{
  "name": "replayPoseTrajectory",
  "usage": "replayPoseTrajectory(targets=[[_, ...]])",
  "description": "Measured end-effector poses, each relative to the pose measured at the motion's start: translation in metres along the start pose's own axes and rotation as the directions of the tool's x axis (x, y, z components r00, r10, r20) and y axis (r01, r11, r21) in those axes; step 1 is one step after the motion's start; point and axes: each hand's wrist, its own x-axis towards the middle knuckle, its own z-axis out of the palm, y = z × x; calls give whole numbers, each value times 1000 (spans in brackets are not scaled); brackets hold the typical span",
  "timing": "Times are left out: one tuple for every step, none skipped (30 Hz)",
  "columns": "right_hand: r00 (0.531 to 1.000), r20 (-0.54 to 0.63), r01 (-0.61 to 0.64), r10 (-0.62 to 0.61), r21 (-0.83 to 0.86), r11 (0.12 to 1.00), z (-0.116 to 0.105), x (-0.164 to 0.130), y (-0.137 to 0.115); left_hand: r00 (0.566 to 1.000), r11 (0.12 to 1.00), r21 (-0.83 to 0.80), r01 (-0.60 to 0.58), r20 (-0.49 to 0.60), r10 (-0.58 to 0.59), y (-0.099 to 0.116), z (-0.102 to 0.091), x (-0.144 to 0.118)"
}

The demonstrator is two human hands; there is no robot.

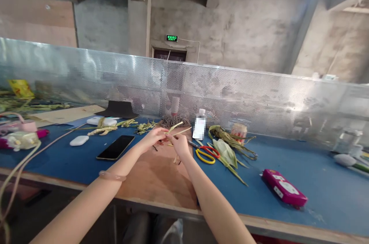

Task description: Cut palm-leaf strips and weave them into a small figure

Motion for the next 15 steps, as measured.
replayPoseTrajectory(targets=[[1000,10,-2,2,12,1000,1,0,0,1000,1000,14,4,27,-4,0,-1,0],[1000,17,0,0,18,1000,1,0,1,999,1000,17,4,43,-5,0,-1,-1],[1000,29,7,-7,17,1000,2,-1,2,998,1000,17,8,57,-9,-1,-2,-1],[999,38,16,-17,13,1000,3,-1,2,997,1000,16,14,76,-15,-1,-2,-1],[999,48,19,-19,3,1000,4,-1,2,994,1000,18,21,104,-23,-1,-2,-2],[998,56,20,-19,-4,1000,4,0,2,994,999,16,31,108,-33,-1,-3,-2],[998,64,17,-17,-4,1000,5,0,3,992,999,12,41,119,-42,-1,-3,-2],[998,68,13,-13,4,1000,6,1,3,991,999,9,42,127,-43,0,-3,-2],[998,70,7,-9,21,1000,6,1,4,990,999,5,43,131,-43,1,-2,-2],[998,68,1,-4,45,999,6,2,4,990,999,1,41,135,-41,2,-2,-3],[998,63,-7,3,72,997,7,3,5,990,999,-2,39,135,-39,3,-2,-4],[998,58,-17,11,102,995,7,3,5,990,999,-6,38,133,-37,5,-2,-4],[998,55,-29,21,132,991,7,4,5,991,999,-10,36,130,-35,6,-2,-5],[998,56,-45,36,163,986,7,4,5,991,999,-14,34,129,-32,8,-2,-6],[997,62,-63,52,198,978,7,3,4,992,999,-18,28,127,-25,9,-2,-7]])
